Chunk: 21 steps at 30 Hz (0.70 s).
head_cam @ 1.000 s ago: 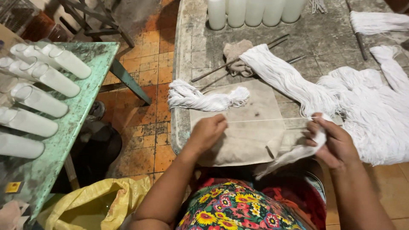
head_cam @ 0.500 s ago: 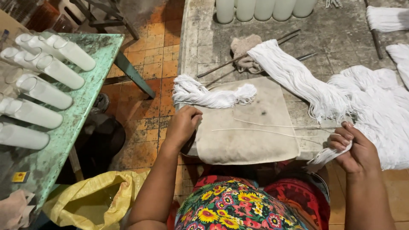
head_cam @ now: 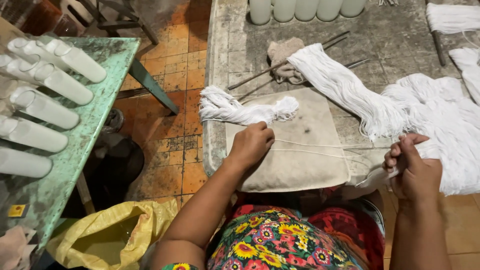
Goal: Tie knots around bundles of white candle wicks at regular intervals to prepare them for production
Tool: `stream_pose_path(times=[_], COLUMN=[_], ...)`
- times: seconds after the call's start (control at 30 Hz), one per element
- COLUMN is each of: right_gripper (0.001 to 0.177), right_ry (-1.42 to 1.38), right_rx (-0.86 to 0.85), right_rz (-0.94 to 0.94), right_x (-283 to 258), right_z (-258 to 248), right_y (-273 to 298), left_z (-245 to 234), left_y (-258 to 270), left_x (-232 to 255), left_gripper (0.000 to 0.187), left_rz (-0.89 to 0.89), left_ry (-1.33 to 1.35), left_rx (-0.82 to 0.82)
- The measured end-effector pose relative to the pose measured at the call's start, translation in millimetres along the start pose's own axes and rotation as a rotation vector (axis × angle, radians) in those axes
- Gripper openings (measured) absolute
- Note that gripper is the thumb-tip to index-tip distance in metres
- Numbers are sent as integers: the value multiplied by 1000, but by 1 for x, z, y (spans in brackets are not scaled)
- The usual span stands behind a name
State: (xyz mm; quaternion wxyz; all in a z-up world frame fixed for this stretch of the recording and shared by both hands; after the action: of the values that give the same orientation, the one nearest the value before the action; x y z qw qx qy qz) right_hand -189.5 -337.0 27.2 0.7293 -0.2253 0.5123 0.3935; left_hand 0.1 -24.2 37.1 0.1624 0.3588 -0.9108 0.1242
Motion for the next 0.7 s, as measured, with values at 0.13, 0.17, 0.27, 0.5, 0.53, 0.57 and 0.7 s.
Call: stream_pose_path(times=[0.13,0.17,0.27,0.5,0.53,0.57,0.7], right_gripper=[10,13,13,19,20,20,17], right_ry=[177,242,466,597,588,579,374], right_rx=[-16,-33,0,-62,-60,-56,-28], right_rz=[-153,-222,-253,-387,-378,-372,-201], right_x=[-30,-42,-67,-78,-78,-79,-78], right_z=[25,37,62,86,88,91,76], right_y=[18,27,46,48,48,47,35], left_z=[-28,-37,-48,-29,-27,-26,-23], left_y=[16,23,51,75,75,73,72], left_x=[-5,-12,-30,-49,-47,-46,-38], left_gripper=[14,12,13,9,10,11,7], left_rz=[-151,-264,-337,-239,-200,-155,-111], left_ry=[175,336,351,198,136,73,-7], left_rx=[-74,-118,-106,32,85,140,174])
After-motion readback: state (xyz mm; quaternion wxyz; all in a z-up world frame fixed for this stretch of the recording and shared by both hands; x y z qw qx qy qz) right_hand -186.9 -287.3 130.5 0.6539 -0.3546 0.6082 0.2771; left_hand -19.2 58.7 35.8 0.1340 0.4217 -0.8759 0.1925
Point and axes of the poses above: each hand's wrist, its own y-axis away from the middle knuckle, its own z-axis out of the palm, x = y × z, the point moved 9 cm from there along -y, towards the middle knuckle, and after that the axes turned 5 degrees about -x, right-handed, at the moved point
